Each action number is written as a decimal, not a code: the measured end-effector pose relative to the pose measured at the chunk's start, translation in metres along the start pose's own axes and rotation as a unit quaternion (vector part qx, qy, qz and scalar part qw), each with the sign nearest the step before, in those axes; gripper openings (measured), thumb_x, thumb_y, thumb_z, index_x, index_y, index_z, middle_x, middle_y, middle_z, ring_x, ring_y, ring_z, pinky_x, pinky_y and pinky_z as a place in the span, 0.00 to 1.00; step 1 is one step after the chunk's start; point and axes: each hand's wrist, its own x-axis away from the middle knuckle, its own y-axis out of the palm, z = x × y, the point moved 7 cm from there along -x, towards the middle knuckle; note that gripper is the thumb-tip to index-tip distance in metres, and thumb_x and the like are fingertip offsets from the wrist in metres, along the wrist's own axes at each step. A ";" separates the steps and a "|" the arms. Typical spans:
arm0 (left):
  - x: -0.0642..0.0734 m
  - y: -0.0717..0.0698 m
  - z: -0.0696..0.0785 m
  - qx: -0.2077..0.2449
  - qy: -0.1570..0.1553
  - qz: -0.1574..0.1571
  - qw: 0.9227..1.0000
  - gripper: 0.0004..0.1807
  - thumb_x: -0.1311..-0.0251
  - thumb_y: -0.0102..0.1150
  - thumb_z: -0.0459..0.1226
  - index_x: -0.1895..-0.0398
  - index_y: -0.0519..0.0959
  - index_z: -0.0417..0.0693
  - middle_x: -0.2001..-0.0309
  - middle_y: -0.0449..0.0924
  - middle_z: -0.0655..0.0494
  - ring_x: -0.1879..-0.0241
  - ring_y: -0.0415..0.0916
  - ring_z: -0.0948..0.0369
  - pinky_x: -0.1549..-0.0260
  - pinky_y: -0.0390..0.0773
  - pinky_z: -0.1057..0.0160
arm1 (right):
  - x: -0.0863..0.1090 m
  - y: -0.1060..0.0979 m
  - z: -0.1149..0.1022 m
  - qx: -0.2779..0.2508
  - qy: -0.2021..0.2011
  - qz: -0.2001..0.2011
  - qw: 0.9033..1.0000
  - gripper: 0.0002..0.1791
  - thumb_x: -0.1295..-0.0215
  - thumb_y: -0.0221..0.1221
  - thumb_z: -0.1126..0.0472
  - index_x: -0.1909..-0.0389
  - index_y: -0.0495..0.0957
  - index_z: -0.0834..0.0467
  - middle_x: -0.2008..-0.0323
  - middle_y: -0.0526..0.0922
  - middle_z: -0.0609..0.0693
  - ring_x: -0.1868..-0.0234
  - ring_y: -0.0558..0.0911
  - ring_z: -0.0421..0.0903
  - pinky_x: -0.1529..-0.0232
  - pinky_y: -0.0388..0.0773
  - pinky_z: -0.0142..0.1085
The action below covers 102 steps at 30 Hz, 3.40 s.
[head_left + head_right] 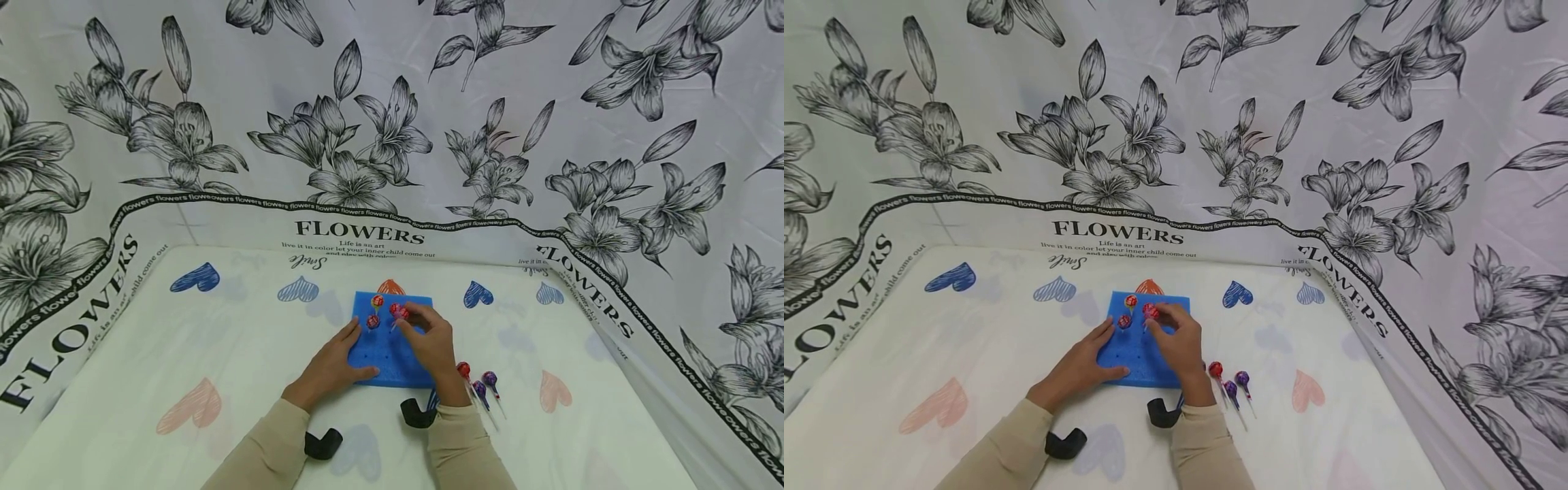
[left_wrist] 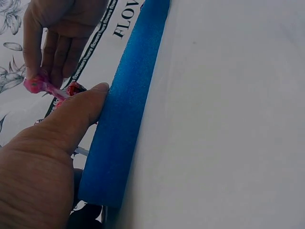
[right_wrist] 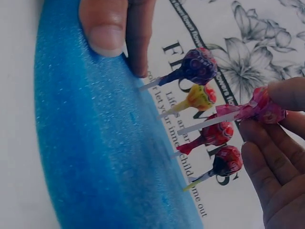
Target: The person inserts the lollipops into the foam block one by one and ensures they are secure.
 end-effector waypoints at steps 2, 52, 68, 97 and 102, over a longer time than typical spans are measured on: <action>0.000 0.000 0.000 0.000 0.001 0.001 1.000 0.55 0.53 0.70 0.60 0.27 0.58 0.40 0.24 0.47 0.51 0.28 0.48 0.46 0.36 0.58 0.45 | 0.001 0.002 0.002 0.002 -0.005 -0.002 1.000 0.16 0.40 0.64 0.72 0.51 0.78 0.73 0.57 0.81 0.65 0.59 0.83 0.58 0.53 0.78 0.52; -0.002 0.001 0.001 -0.003 0.009 0.002 1.000 0.56 0.54 0.70 0.61 0.27 0.58 0.41 0.25 0.47 0.52 0.28 0.48 0.48 0.36 0.58 0.47 | 0.003 0.001 0.042 0.117 0.007 0.003 0.993 0.17 0.41 0.68 0.60 0.51 0.82 0.61 0.56 0.84 0.52 0.59 0.84 0.45 0.57 0.81 0.45; 0.001 -0.003 0.001 0.002 0.000 -0.002 1.000 0.56 0.54 0.71 0.59 0.27 0.57 0.42 0.24 0.47 0.53 0.28 0.47 0.49 0.36 0.58 0.47 | -0.010 -0.061 -0.031 0.117 -0.066 0.056 0.989 0.18 0.43 0.68 0.67 0.50 0.81 0.63 0.55 0.83 0.57 0.55 0.82 0.51 0.55 0.79 0.52; 0.000 -0.003 0.000 0.005 -0.011 -0.004 1.000 0.56 0.53 0.70 0.59 0.26 0.56 0.43 0.24 0.45 0.53 0.28 0.46 0.47 0.36 0.58 0.45 | 0.008 -0.131 -0.108 0.048 -0.142 0.091 0.985 0.19 0.49 0.58 0.86 0.53 0.75 0.79 0.57 0.77 0.73 0.53 0.78 0.53 0.50 0.75 0.35; 0.001 -0.003 0.002 0.007 -0.002 -0.004 1.000 0.56 0.53 0.71 0.59 0.26 0.57 0.41 0.24 0.45 0.54 0.28 0.46 0.49 0.35 0.57 0.47 | 0.015 -0.137 -0.101 0.046 -0.135 0.089 0.986 0.20 0.50 0.58 0.87 0.53 0.75 0.80 0.57 0.78 0.70 0.54 0.78 0.55 0.52 0.75 0.34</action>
